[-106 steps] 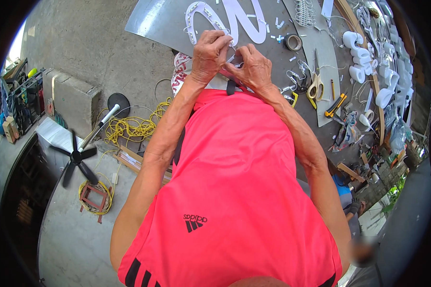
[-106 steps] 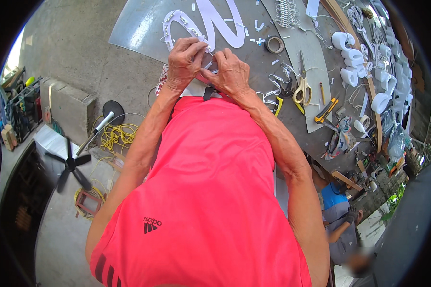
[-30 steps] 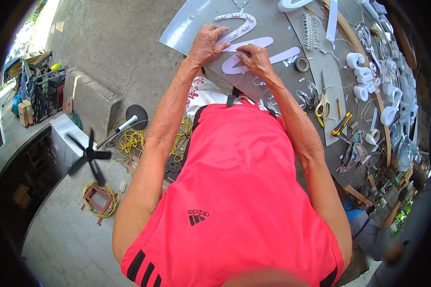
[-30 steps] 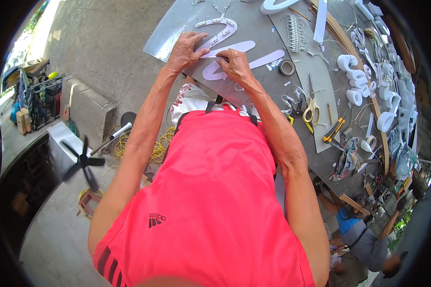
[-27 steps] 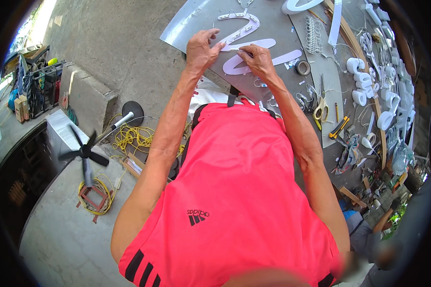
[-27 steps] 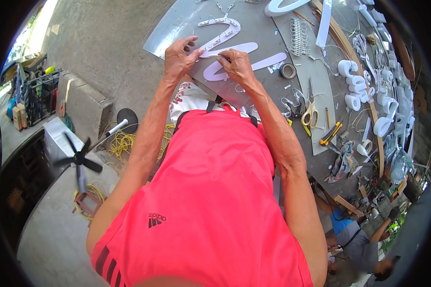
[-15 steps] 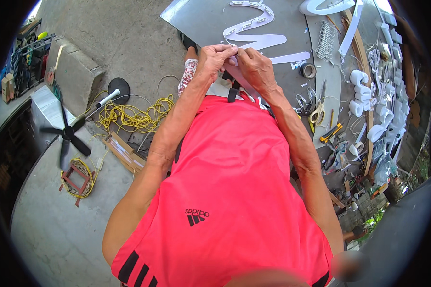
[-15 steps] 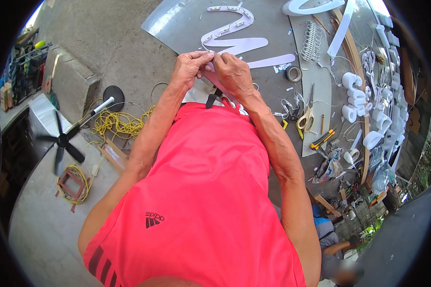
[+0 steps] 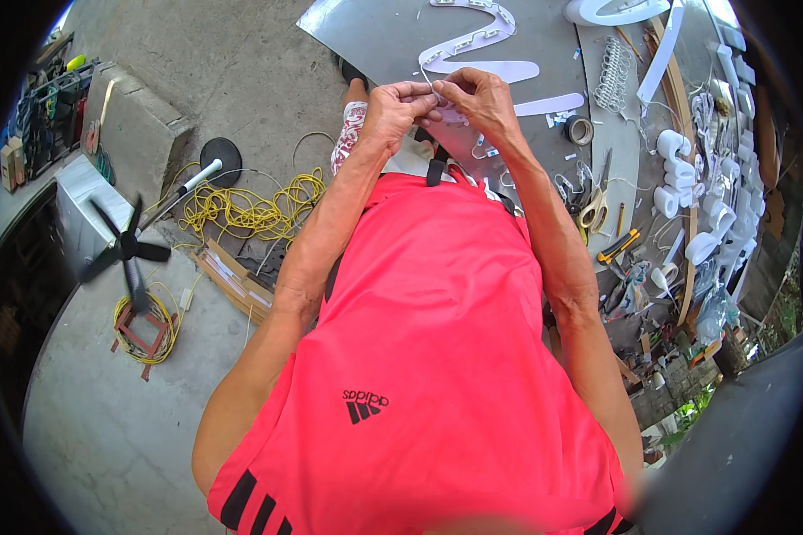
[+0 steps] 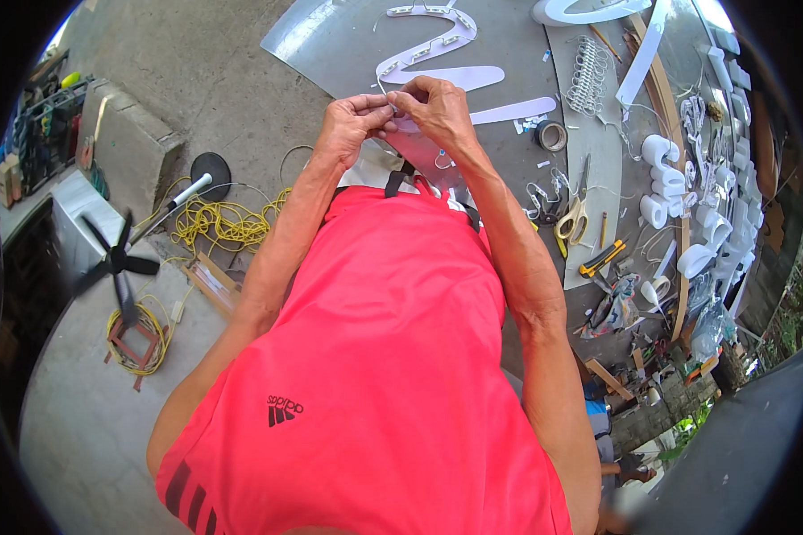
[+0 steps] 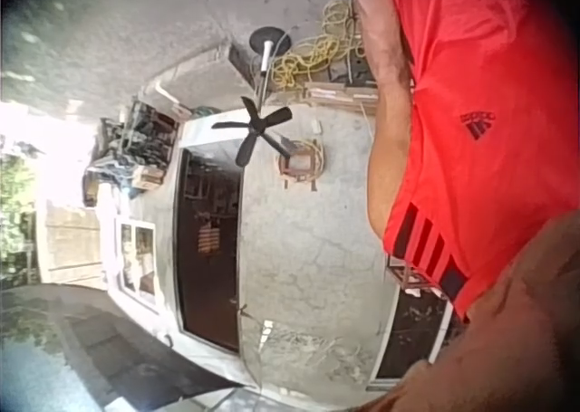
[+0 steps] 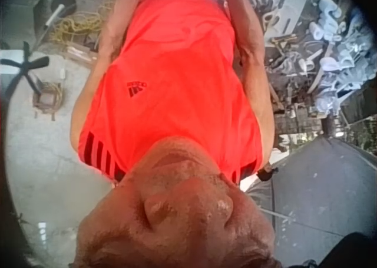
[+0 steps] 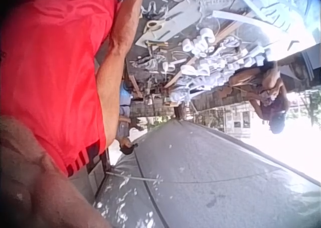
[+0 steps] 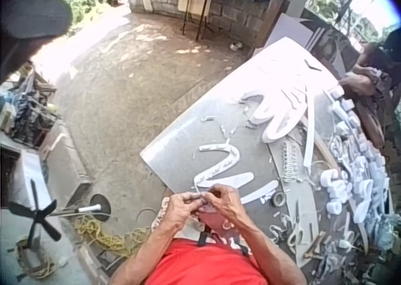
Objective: Applying adhesive strips and wiring to white acrylic sign letters on a work table.
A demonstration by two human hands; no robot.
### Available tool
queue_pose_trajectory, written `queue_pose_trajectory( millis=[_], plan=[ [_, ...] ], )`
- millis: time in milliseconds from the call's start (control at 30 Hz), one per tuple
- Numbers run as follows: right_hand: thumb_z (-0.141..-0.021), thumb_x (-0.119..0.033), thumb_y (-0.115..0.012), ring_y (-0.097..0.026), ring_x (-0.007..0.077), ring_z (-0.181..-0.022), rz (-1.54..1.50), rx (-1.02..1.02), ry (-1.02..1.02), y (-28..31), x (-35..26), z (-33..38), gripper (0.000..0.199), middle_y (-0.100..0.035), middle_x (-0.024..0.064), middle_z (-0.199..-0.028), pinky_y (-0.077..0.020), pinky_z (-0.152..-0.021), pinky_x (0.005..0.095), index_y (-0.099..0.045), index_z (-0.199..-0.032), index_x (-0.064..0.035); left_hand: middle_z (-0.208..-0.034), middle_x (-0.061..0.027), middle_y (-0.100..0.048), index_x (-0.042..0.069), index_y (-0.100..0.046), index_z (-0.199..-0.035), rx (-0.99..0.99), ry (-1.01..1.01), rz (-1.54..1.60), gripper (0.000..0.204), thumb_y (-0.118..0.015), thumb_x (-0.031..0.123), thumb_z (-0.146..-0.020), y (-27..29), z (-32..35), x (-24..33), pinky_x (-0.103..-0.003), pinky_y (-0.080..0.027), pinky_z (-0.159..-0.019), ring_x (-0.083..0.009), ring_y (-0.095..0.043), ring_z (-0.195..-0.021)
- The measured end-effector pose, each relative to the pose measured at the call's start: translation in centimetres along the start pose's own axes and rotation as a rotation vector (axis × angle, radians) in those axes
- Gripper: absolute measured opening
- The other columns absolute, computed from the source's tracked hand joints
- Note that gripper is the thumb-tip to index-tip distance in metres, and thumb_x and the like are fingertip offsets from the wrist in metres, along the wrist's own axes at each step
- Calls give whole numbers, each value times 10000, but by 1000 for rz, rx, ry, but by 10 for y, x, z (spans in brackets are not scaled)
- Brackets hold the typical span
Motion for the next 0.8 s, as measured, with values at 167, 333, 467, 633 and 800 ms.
queue_pose_trajectory(
  millis=[167,333,467,633,800],
  plan=[
    [-902,-312,-749,-673,137,-747,28,-59,-10,-2,0,-6,336,-728,87,-806,-532,-663,290,-740,-951,21,-931,-121,-748,-31,-703,-1108,-10,-16,13,225,-723,24,-891,-3,1,3,-245,-573,-631,-140,-714,-744],
    [-913,-290,-738,-624,118,-699,-72,-103,-50,-3,11,-10,319,-696,62,-774,-506,-622,284,-733,-959,26,-944,-144,-748,-41,-700,-1113,-46,-61,22,225,-709,5,-892,-4,-2,4,-255,-591,-659,-158,-715,-747],
    [-903,-291,-710,-654,163,-692,-86,-105,-47,-4,14,-10,321,-720,103,-765,-518,-653,329,-744,-949,25,-963,-169,-745,-50,-681,-1145,-41,-48,44,260,-702,-10,-889,-1,-5,1,-270,-603,-679,-169,-715,-746],
    [-914,-214,-651,-679,257,-708,81,12,-4,-1,6,-6,254,-713,161,-780,-521,-666,374,-722,-908,29,-975,-180,-743,-59,-662,-1174,-43,-35,20,296,-707,-6,-886,-1,-7,-3,-274,-606,-682,-172,-718,-744],
    [-882,-98,-605,-653,355,-794,596,399,212,50,2,21,129,-678,174,-912,-502,-731,457,-701,-883,-12,-956,-179,-747,-48,-647,-1197,0,1,57,339,-729,39,-880,-2,-3,1,-271,-598,-671,-173,-725,-743]
  ],
)
Point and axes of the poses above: each hand's wrist, its own z-axis away from the middle knuckle, its own y-axis out of the back of the hand, x = y × z, the point moved 7 cm from there along -z, towards the middle knuckle
